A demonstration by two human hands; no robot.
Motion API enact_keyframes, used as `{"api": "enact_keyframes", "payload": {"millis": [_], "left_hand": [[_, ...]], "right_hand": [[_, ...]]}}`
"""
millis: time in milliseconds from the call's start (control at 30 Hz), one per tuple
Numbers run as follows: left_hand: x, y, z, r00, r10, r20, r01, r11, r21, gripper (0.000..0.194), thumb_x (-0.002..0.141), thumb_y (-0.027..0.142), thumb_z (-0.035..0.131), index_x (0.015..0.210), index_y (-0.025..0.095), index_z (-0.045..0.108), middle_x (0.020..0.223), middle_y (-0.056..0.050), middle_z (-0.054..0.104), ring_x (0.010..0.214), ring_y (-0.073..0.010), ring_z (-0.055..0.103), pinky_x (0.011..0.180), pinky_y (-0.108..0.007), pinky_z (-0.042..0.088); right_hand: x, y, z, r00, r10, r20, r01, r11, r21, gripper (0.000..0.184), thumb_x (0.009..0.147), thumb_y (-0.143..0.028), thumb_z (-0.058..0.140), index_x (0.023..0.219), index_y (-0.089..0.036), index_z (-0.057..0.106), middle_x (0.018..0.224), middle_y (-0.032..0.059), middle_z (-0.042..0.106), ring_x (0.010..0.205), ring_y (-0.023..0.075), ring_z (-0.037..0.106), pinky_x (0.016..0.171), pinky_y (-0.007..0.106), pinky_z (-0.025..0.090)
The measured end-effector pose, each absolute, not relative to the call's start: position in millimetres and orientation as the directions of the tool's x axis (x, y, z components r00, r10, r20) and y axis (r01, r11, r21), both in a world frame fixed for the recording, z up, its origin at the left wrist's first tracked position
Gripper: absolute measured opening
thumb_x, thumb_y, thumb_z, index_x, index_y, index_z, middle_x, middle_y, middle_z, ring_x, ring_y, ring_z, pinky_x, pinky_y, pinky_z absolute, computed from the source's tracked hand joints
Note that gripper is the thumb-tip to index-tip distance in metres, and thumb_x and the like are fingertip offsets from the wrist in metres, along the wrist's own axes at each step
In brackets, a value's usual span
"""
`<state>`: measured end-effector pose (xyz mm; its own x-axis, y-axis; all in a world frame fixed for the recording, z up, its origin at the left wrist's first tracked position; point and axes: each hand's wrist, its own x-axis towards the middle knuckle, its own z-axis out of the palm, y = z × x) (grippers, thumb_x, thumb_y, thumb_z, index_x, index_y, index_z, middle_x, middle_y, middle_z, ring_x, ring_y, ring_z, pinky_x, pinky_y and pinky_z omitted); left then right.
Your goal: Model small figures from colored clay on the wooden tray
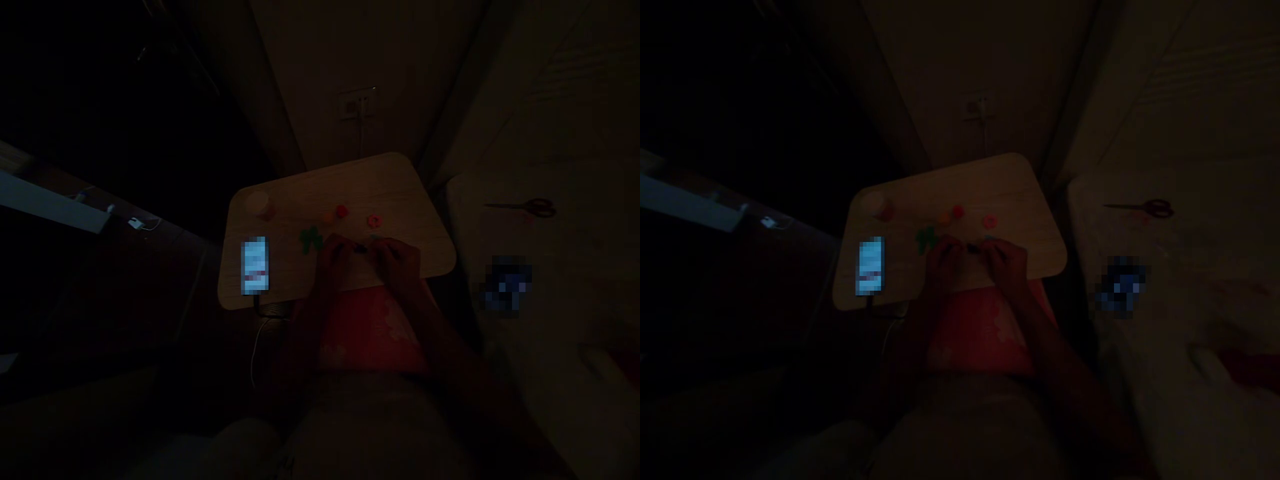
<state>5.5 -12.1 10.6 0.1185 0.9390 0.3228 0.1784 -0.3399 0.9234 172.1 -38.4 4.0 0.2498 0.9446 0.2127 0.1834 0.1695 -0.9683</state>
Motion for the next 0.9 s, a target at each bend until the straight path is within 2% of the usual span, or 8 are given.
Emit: {"api": "enact_keyframes", "payload": {"millis": [133,300,467,667,900], "left_hand": [[5.3,-11.5,9.4,0.118,0.944,0.307,0.185,-0.325,0.928,0.03,0.097,0.044,0.057,0.082,0.02,0.065,0.087,-0.004,0.065,0.086,-0.019,0.06,0.086,-0.034,0.048],[4.8,-11.2,8.7,0.118,0.942,0.314,0.192,-0.332,0.924,0.03,0.096,0.045,0.057,0.082,0.021,0.066,0.087,-0.005,0.065,0.087,-0.0197,0.06,0.087,-0.035,0.048],[5.3,-11.3,9.3,0.113,0.946,0.304,0.195,-0.321,0.927,0.03,0.096,0.046,0.057,0.082,0.021,0.066,0.087,-0.005,0.065,0.086,-0.0194,0.06,0.086,-0.035,0.048],[5.2,-11.3,11.0,0.12,0.944,0.308,0.197,-0.327,0.924,0.029,0.096,0.045,0.057,0.081,0.021,0.065,0.086,-0.004,0.064,0.086,-0.0194,0.059,0.086,-0.035,0.048],[4.9,-12.1,10.0,0.121,0.946,0.3,0.191,-0.319,0.928,0.028,0.096,0.043,0.057,0.081,0.02,0.064,0.088,-0.004,0.064,0.087,-0.0189,0.059,0.087,-0.034,0.047]], "right_hand": [[173.1,-36.2,-0.6,0.25,0.938,0.239,0.202,0.191,-0.961,0.025,0.093,-0.033,0.058,0.094,-0.019,0.079,0.071,0.0025,0.07,0.062,0.0166,0.063,0.063,0.03,0.051],[176.1,-34.3,-2.7,0.184,0.904,0.387,0.252,0.337,-0.907,0.026,0.095,-0.029,0.057,0.108,-0.025,0.079,0.091,0.0057,0.073,0.082,0.0194,0.067,0.08,0.035,0.055],[175.6,-35.6,-0.9,0.173,0.921,0.349,0.232,0.307,-0.923,0.029,0.094,-0.029,0.059,0.117,-0.027,0.077,0.097,0.0058,0.076,0.086,0.0198,0.07,0.082,0.037,0.057],[172.6,-36.2,-2.3,0.237,0.93,0.282,0.22,0.231,-0.948,0.014,0.084,-0.033,0.073,0.092,-0.023,0.08,0.094,0.0064,0.079,0.084,0.0211,0.073,0.078,0.034,0.059],[170.9,-36.7,0.6,0.281,0.924,0.26,0.192,0.212,-0.958,0.013,0.077,-0.034,0.078,0.078,-0.021,0.077,0.076,0.0034,0.076,0.067,0.0179,0.068,0.065,0.03,0.055]]}}
